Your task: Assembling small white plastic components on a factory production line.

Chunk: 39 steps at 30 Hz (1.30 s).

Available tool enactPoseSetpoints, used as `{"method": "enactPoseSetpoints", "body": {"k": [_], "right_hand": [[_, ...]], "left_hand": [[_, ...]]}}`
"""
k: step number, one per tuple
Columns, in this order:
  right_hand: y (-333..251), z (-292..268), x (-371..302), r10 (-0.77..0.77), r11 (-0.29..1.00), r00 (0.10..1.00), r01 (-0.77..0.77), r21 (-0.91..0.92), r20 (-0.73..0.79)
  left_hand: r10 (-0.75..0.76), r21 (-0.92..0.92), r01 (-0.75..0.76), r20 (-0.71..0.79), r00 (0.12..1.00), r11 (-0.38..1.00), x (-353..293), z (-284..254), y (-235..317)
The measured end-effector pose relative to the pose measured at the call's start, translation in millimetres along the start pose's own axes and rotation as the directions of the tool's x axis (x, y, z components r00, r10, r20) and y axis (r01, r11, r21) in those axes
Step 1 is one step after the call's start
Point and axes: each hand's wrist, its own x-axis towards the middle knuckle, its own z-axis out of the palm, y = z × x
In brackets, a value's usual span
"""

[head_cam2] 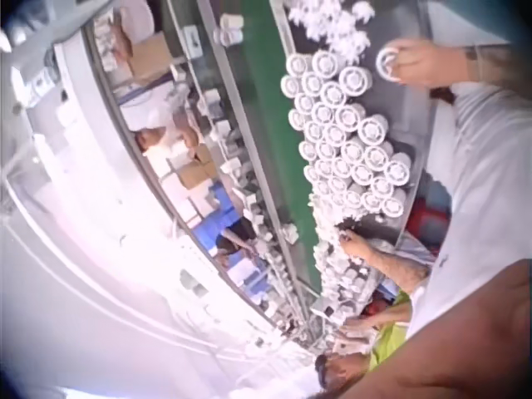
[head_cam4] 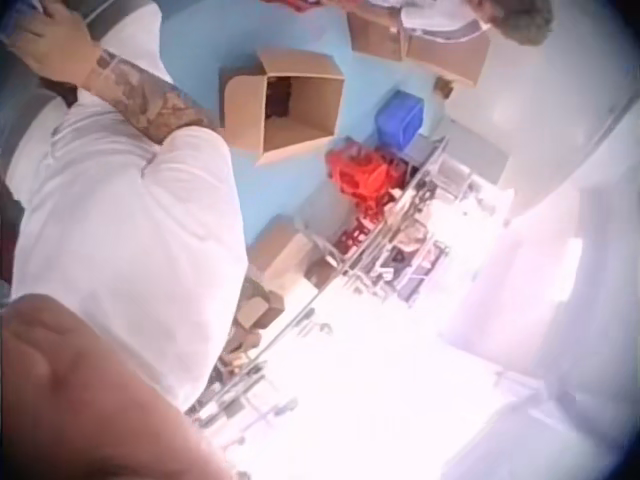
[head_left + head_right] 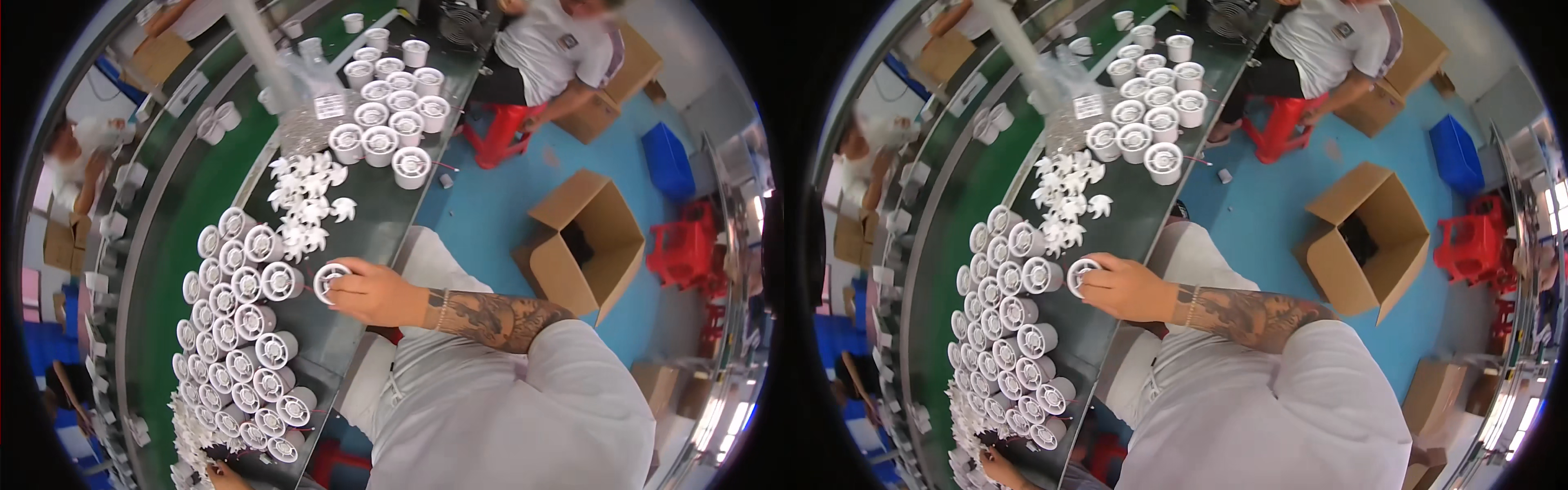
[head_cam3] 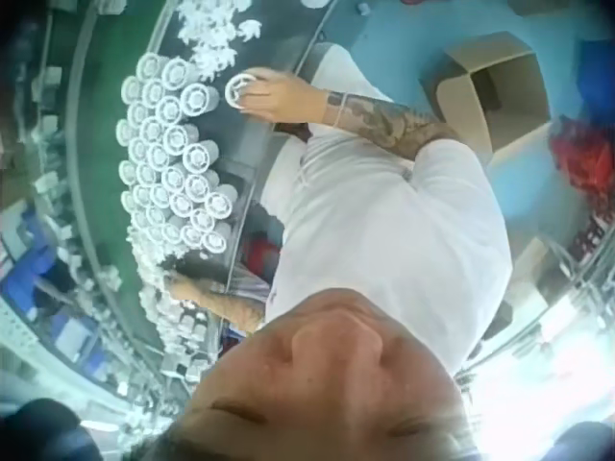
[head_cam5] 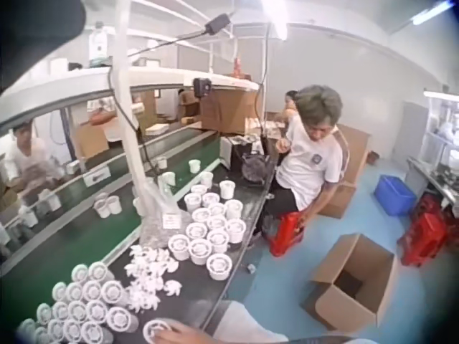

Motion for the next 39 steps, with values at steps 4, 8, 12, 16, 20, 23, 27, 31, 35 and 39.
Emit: {"method": "enactPoseSetpoints", "body": {"k": [4,8,12,16,20,23,27,31,35,39], "right_hand": [[7,3,-5,0.013,1.000,1.000,-0.013,0.023,-0.015],[1,-7,-3,0.194,0.944,0.979,-0.169,0.283,-0.060],[-24,-44,-7,0.716,0.302,0.673,-0.538,0.787,0.185],[-23,-104,-19,0.765,-0.410,0.422,-0.264,0.873,0.487],[-15,-154,-32,0.753,-0.562,0.390,-0.039,0.826,0.530],[-5,-178,-41,0.780,-0.548,0.354,-0.013,0.836,0.516],[9,-192,-52,0.790,-0.539,0.342,-0.007,0.842,0.508],[23,-200,-47,0.784,-0.570,0.307,0.010,0.821,0.540],[34,-203,-51,0.799,-0.553,0.266,-0.025,0.833,0.539],[37,-204,-51,0.811,-0.478,0.338,-0.089,0.874,0.478]], "left_hand": [[0.142,-0.175,-0.192,-0.264,0.954,0.966,-16,-44,35],[0.055,-0.511,-0.184,-0.257,0.965,0.840,-71,-126,129],[0.330,-0.967,-0.122,-0.043,0.943,0.222,-128,-121,235],[0.773,-0.994,-0.113,-0.069,0.630,0.003,-208,-130,350],[0.903,-0.950,-0.256,-0.261,0.341,-0.178,-245,-130,430],[0.912,-0.778,-0.583,-0.384,0.144,-0.236,-260,-132,457],[0.940,-0.806,-0.558,-0.317,0.126,-0.197,-276,-130,473],[0.932,-0.833,-0.512,-0.329,0.151,-0.211,-282,-132,489],[0.937,-0.832,-0.523,-0.310,0.161,-0.186,-286,-131,496],[0.922,-0.849,-0.497,-0.322,0.215,-0.180,-289,-130,498]]}}
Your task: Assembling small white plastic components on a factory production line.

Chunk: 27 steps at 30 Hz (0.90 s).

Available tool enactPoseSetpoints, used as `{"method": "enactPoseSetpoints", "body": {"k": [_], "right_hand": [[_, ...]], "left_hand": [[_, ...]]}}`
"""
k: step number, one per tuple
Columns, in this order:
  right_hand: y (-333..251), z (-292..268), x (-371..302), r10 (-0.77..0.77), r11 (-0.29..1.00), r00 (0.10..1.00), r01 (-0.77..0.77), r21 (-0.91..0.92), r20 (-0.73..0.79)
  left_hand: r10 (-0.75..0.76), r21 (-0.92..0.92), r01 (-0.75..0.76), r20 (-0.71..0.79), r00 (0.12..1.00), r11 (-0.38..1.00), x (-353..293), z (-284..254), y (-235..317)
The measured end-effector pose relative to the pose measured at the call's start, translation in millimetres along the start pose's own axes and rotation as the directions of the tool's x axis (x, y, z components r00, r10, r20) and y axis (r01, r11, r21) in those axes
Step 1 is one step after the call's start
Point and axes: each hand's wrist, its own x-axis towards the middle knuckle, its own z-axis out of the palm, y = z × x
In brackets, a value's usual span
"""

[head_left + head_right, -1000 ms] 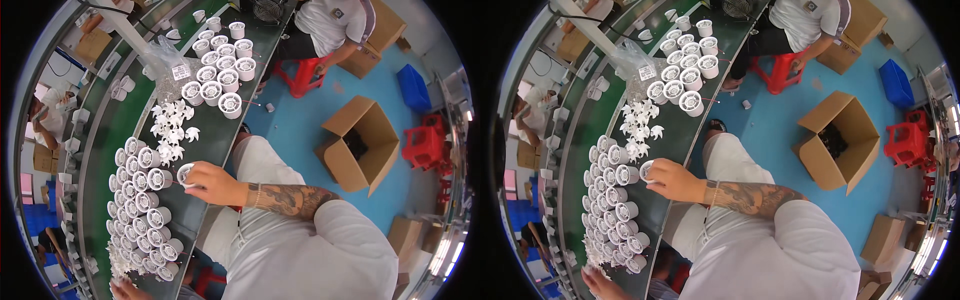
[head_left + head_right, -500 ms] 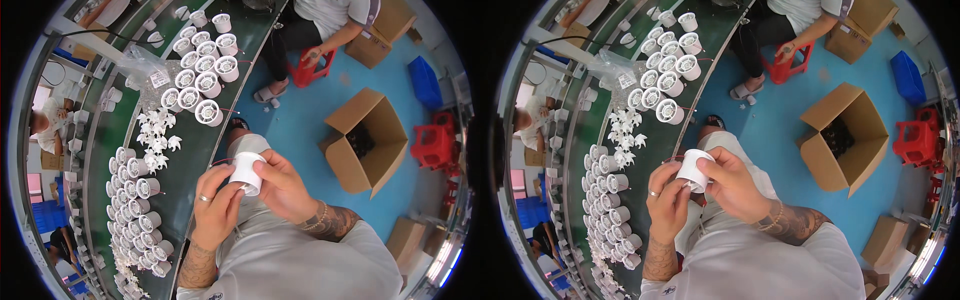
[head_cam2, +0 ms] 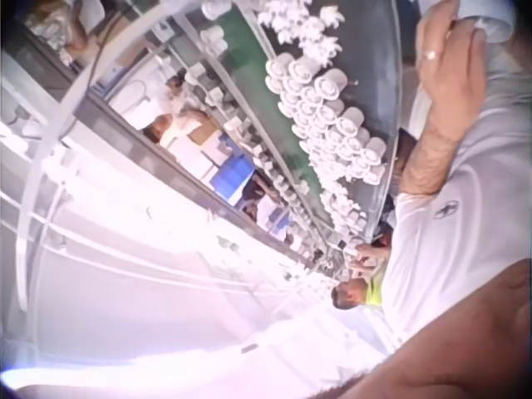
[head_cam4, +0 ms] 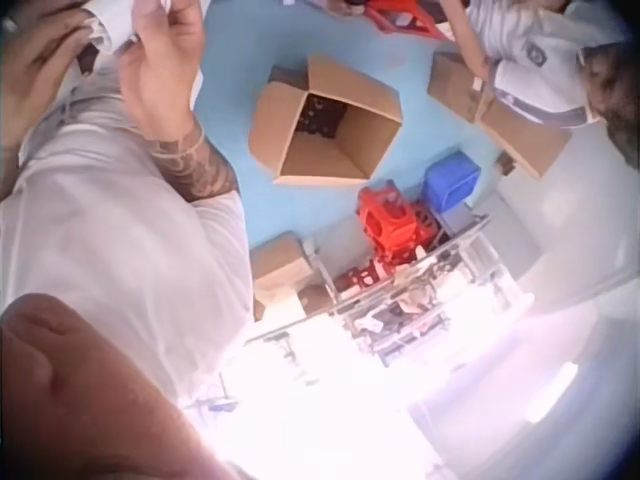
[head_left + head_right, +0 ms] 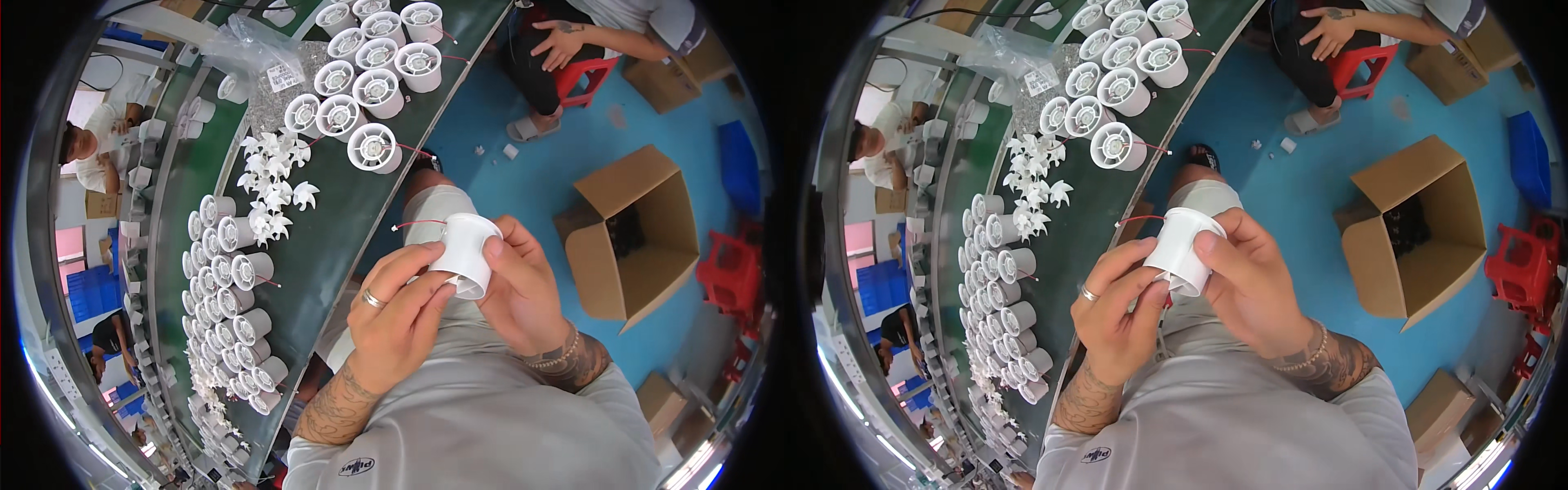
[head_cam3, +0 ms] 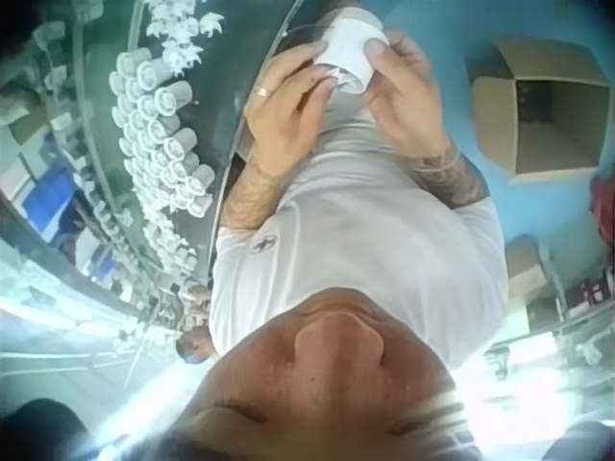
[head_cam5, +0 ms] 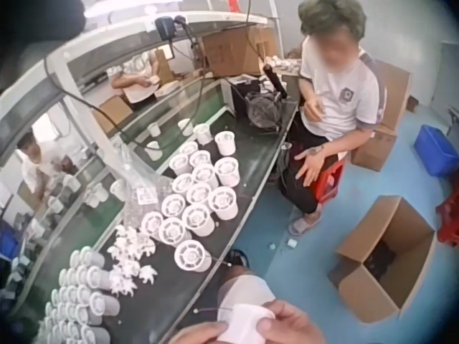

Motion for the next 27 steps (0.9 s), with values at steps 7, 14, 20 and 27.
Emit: {"method": "enactPoseSetpoints", "body": {"k": [7,14,20,27], "right_hand": [[0,6,-1,-0.020,1.000,0.999,0.020,0.018,-0.043],[5,6,-2,-0.076,0.994,0.997,0.078,-0.072,0.029],[8,5,-3,-0.079,0.997,0.995,0.078,0.025,0.056],[13,8,-6,-0.119,0.990,0.991,0.123,-0.063,0.058]], "left_hand": [[0.020,-0.040,-0.020,0.003,1.000,0.999,2,-4,-2],[-0.007,-0.055,0.004,-0.045,0.999,0.998,-5,-6,0],[-0.035,-0.103,0.030,-0.046,0.998,0.994,-9,-10,3],[-0.046,-0.105,0.037,-0.084,0.995,0.994,-14,-12,4]]}}
